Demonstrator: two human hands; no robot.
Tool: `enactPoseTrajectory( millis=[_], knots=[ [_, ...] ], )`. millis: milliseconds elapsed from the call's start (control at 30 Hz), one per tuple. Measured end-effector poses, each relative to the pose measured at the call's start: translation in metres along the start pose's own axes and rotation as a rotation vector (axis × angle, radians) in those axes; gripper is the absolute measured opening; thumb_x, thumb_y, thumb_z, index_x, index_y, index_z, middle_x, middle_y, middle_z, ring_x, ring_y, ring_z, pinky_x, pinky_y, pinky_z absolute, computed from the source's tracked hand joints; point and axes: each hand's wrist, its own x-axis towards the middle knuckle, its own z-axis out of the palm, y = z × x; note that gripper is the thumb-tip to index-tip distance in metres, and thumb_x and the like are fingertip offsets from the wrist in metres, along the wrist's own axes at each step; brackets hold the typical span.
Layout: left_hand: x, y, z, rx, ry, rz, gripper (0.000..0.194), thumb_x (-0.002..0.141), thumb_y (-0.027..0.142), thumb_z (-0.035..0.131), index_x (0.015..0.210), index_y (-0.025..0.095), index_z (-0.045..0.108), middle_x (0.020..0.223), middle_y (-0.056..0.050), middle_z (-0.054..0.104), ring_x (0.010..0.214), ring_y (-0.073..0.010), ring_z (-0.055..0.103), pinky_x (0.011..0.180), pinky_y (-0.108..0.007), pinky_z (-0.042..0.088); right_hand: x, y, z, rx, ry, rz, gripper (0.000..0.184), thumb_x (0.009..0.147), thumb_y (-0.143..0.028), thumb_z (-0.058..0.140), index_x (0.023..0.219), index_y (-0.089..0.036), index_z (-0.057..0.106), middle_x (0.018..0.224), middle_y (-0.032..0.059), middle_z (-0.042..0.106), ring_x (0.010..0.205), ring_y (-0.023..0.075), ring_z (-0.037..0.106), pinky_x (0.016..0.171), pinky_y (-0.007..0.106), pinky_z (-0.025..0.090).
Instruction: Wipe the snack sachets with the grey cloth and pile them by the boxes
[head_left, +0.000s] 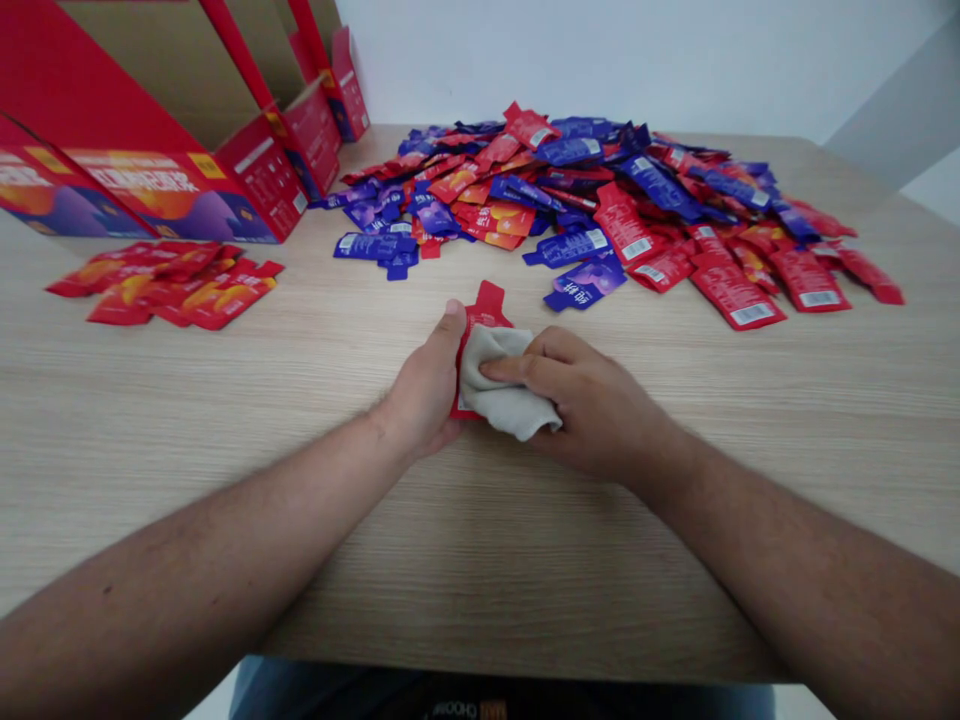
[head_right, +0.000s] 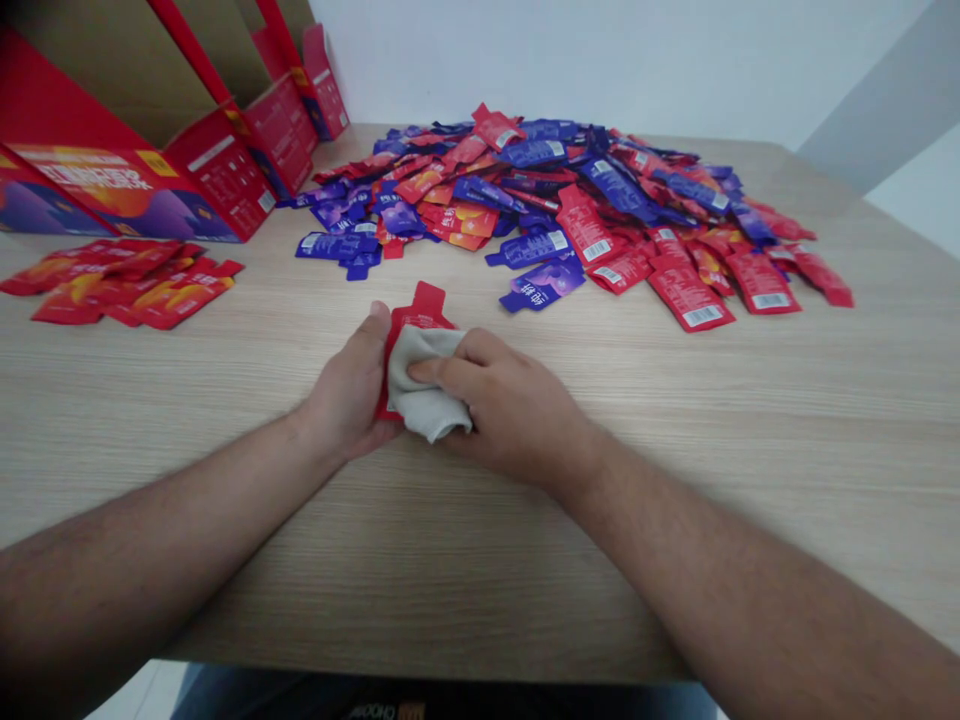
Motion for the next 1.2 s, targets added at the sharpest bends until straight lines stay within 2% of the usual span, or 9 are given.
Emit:
enactPoseTrajectory(
  millis=[67,233,367,533,700,867,1033,1200],
  knots=[
    [0.000,0.000,0.000,-0.006,-0.015,0.027,0.061,0.112,0.062,0.040,0.091,0.017,0.076,0.084,-0.011,0.080,0.097,-0.0271,0.082,0.085,-0.036,0.065,0.000,0.000,-0.001,-0.030,0.036,0.016,0.044,0.093,-0.027,0.076,0.136,-0.021,0.076,0.107,0.0097,0.068,0.095,0.0241,0.064,0.081,0.036,0.055],
    [-0.001,-0.001,-0.002,0.025,-0.045,-0.043,0.070,0.109,0.072,0.040,0.094,0.015,0.078,0.084,-0.013,0.081,0.095,-0.0294,0.083,0.079,-0.036,0.066,0.001,-0.001,-0.003,0.075,-0.088,-0.084,0.044,0.093,-0.029,0.076,0.136,-0.020,0.076,0.109,0.0080,0.069,0.092,0.0215,0.066,0.080,0.034,0.055],
    [0.000,-0.001,-0.002,0.008,-0.042,0.013,0.067,0.112,0.066,0.037,0.098,0.015,0.078,0.084,-0.012,0.081,0.095,-0.0270,0.082,0.079,-0.034,0.066,0.001,-0.003,-0.003,-0.017,0.034,-0.002,0.045,0.092,-0.027,0.075,0.136,-0.017,0.077,0.107,0.0109,0.068,0.095,0.0240,0.065,0.080,0.036,0.055],
    [-0.002,-0.001,-0.002,0.043,-0.015,-0.054,0.068,0.111,0.068,0.038,0.096,0.014,0.077,0.083,-0.013,0.080,0.087,-0.0265,0.082,0.069,-0.031,0.064,0.001,-0.004,-0.003,0.042,-0.069,-0.063,0.046,0.092,-0.027,0.077,0.136,-0.018,0.076,0.108,0.0091,0.070,0.093,0.0231,0.066,0.080,0.036,0.056],
    [-0.004,-0.001,-0.006,0.055,-0.066,-0.050,0.064,0.112,0.066,0.040,0.121,0.015,0.076,0.091,-0.013,0.082,0.080,-0.0266,0.080,0.065,-0.034,0.064,0.002,0.007,-0.004,-0.072,0.145,0.041,0.045,0.091,-0.023,0.074,0.136,-0.017,0.075,0.106,0.0116,0.071,0.097,0.0265,0.066,0.085,0.040,0.057],
    [-0.004,-0.001,-0.009,0.079,-0.079,-0.053,0.066,0.114,0.062,0.035,0.117,0.011,0.078,0.087,-0.015,0.081,0.083,-0.0271,0.081,0.068,-0.032,0.063,0.001,0.007,-0.004,0.001,0.002,-0.033,0.048,0.090,-0.025,0.077,0.138,-0.023,0.074,0.109,0.0083,0.069,0.097,0.0246,0.067,0.083,0.037,0.057],
    [-0.005,0.000,-0.014,0.125,-0.159,-0.120,0.071,0.113,0.065,0.028,0.118,0.013,0.076,0.089,-0.016,0.080,0.065,-0.0254,0.076,0.057,-0.038,0.064,0.002,0.016,-0.003,-0.086,0.179,0.111,0.050,0.087,-0.020,0.076,0.137,-0.017,0.075,0.111,0.0129,0.072,0.103,0.0286,0.068,0.089,0.042,0.059],
    [-0.002,-0.001,-0.014,0.054,-0.150,-0.074,0.063,0.115,0.058,0.032,0.119,0.013,0.076,0.080,-0.011,0.077,0.060,-0.0189,0.072,0.057,-0.027,0.060,0.002,0.010,-0.003,0.001,-0.005,-0.015,0.053,0.086,-0.024,0.080,0.139,-0.022,0.074,0.112,0.0092,0.070,0.097,0.0243,0.068,0.084,0.037,0.059]
  ],
)
